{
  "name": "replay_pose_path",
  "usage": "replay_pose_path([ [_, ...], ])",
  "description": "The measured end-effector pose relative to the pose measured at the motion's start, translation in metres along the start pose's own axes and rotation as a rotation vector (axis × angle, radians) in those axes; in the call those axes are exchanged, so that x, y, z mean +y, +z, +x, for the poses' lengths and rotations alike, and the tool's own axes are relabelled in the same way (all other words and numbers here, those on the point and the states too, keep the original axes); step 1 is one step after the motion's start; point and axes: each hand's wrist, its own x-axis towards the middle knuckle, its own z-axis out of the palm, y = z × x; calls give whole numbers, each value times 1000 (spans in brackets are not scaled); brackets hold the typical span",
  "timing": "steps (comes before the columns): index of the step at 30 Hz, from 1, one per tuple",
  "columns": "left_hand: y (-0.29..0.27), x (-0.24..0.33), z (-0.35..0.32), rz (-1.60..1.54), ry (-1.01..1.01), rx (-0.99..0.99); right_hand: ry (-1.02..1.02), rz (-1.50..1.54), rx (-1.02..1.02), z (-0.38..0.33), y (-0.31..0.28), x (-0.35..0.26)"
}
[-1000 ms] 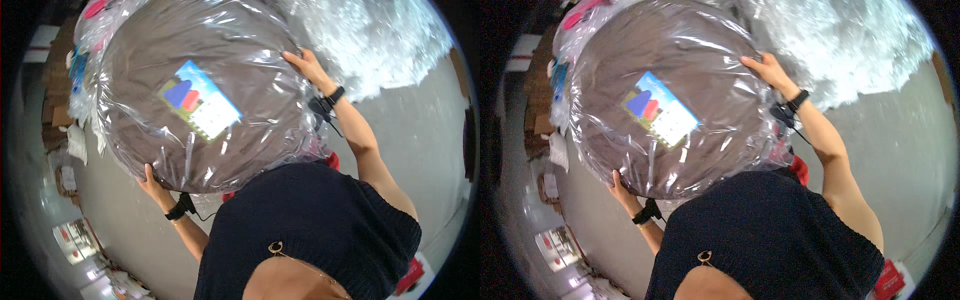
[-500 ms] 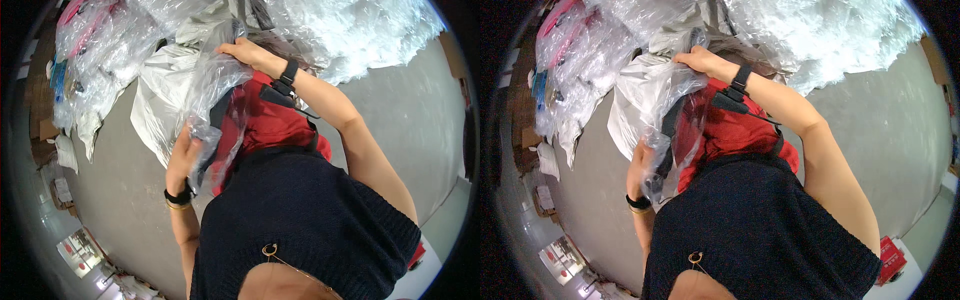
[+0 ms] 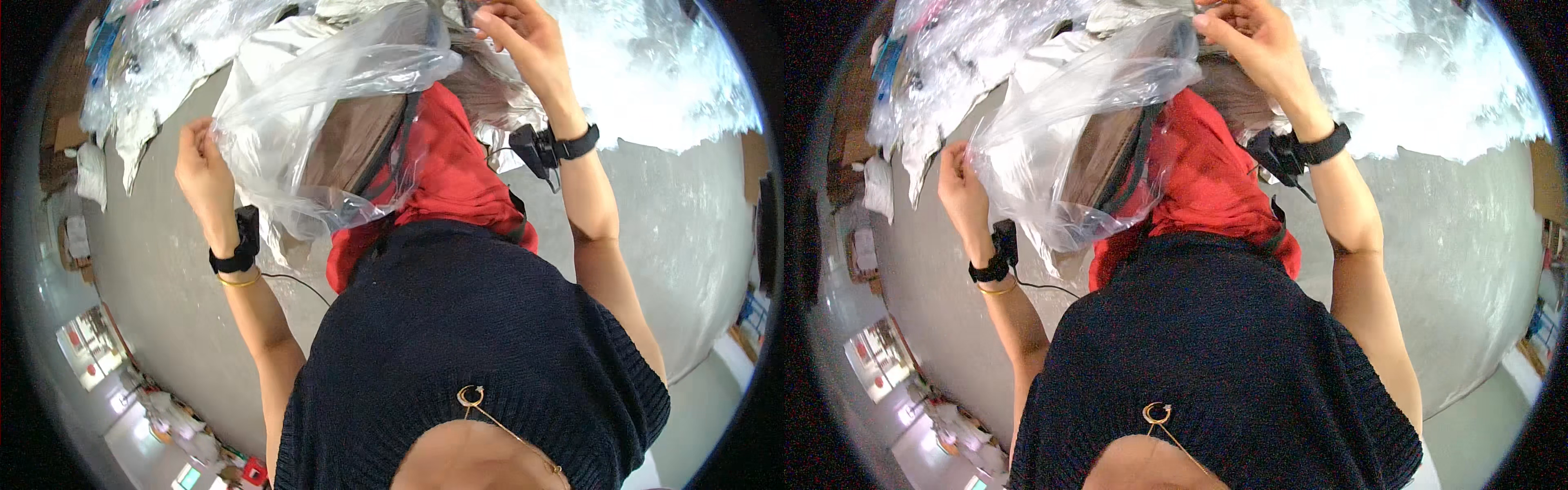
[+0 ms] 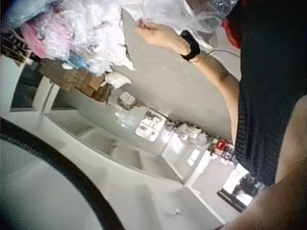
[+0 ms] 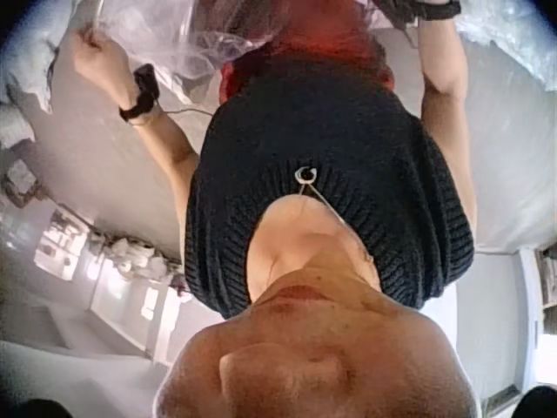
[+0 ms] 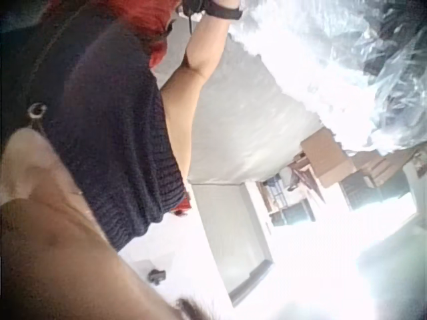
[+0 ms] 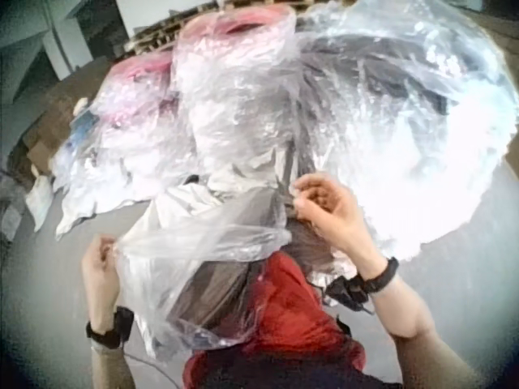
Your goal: Sort and organize round cushioned items from a large bag, applying labels to the plastic packaging.
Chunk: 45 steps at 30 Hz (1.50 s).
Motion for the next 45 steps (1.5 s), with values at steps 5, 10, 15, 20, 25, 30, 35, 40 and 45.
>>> replay_pose_path([
  [5, 10, 33, -12, 66, 425, 216, -271, -206, -585, -32, 29, -14],
  [10, 18, 50, -64, -19, 582, -611, -693, -639, -571, -38, 74, 15],
  [15, 8, 4, -83, 194, 290, -691, -334, -1007, -601, -11, 53, 36],
  [20, 28, -84, -137, 135, 198, -600, -438, -992, -586, 2, 49, 58],
  [25, 57, -139, -186, -36, 50, -260, -388, -1117, -701, 8, 55, 60],
  [30, 68, -131, -189, -41, 103, -85, -505, -1140, -686, 3, 77, 47],
  [35, 70, -121, -179, -102, 169, -133, -544, -1060, -744, 3, 101, 33],
  [40, 23, -101, -130, -113, 178, 33, -557, -806, -595, 38, 121, 5],
  [45, 5, -95, -114, -141, 160, 18, -560, -771, -579, 54, 130, 15],
])
